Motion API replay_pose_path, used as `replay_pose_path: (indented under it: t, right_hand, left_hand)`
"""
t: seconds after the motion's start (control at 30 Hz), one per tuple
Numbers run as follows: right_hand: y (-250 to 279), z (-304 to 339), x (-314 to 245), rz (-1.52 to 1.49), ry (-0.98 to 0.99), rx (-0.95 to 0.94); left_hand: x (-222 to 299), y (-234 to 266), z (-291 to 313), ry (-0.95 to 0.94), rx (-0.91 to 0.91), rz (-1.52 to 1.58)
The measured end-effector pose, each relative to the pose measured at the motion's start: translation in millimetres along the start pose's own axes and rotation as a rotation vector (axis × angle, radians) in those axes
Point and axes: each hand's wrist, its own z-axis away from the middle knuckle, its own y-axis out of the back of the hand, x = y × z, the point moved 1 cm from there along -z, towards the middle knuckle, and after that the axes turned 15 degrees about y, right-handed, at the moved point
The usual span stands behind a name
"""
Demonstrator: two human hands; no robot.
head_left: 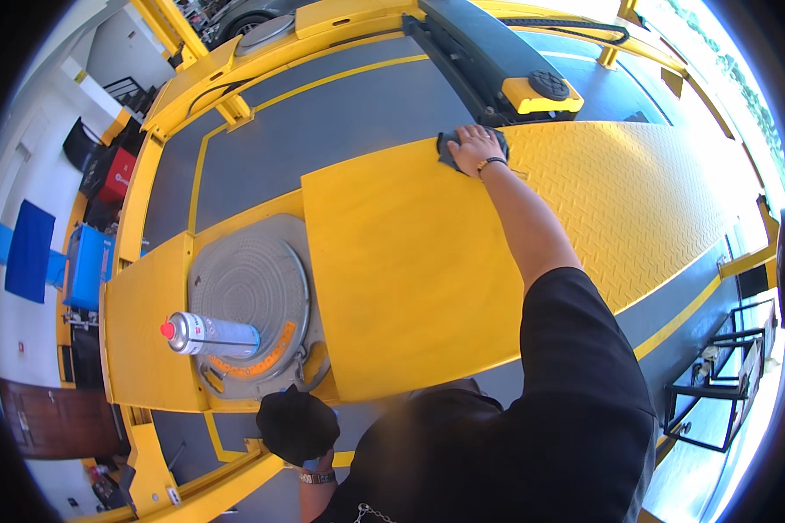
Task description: The person cleans a yellow metal car lift platform in a garage. They use a spray can to apply a cleaning agent and a cloth to wipe the surface, focusing on the diamond plate texture and edges. The person repeatedly sprays and wipes different sections of the lift.
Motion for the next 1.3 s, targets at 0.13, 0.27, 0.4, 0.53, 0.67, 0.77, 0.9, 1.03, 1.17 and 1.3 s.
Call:
replay_pose_path:
  t: [0.13,0.27,0.4,0.53,0.67,0.77,0.9,1.03,1.17,1.3]
  right_hand:
    - [3.1,-31.3,-53.7,0.027,-0.148,-0.125]
    - [-19.1,-60.1,-218.9,-0.060,0.218,-0.164]
    - [-28.7,-58.5,-297.1,-0.109,0.464,-0.056]
    - [-27.1,14.4,-317.3,-0.134,0.756,-0.152]
    - [14.7,187.0,-303.5,-0.215,1.128,-0.186]
    - [42.5,216.8,-264.2,-0.211,1.223,-0.289]
    - [16.8,116.8,-230.5,-0.033,0.975,-0.232]
    - [-23.8,-59.4,-223.4,-0.015,0.517,-0.173]
    - [-29.5,-79.6,-295.7,0.000,0.401,-0.290]
    - [-54.1,-54.5,-283.1,0.036,0.692,0.021]
  left_hand:
    - [-6.7,2.3,12.0,-0.009,0.050,-0.009]
    - [-13.9,-20.7,-10.7,0.039,0.045,-0.132]
    - [-14.6,-55.6,-39.0,0.016,0.028,-0.345]
    - [-22.2,-60.8,-56.9,0.063,0.051,-0.296]
    - [-28.6,-58.7,-67.4,-0.043,-0.027,-0.179]
    - [-45.6,-50.8,-64.7,-0.156,-0.032,-0.382]
    - [-41.2,-74.4,-63.8,-0.127,-0.067,-0.376]
    - [-50.7,-61.9,-67.4,-0.239,-0.032,-0.686]
    - [-45.7,-69.3,-66.5,-0.248,-0.011,-0.593]
    - [-40.3,-61.9,-64.1,-0.230,-0.058,-0.648]
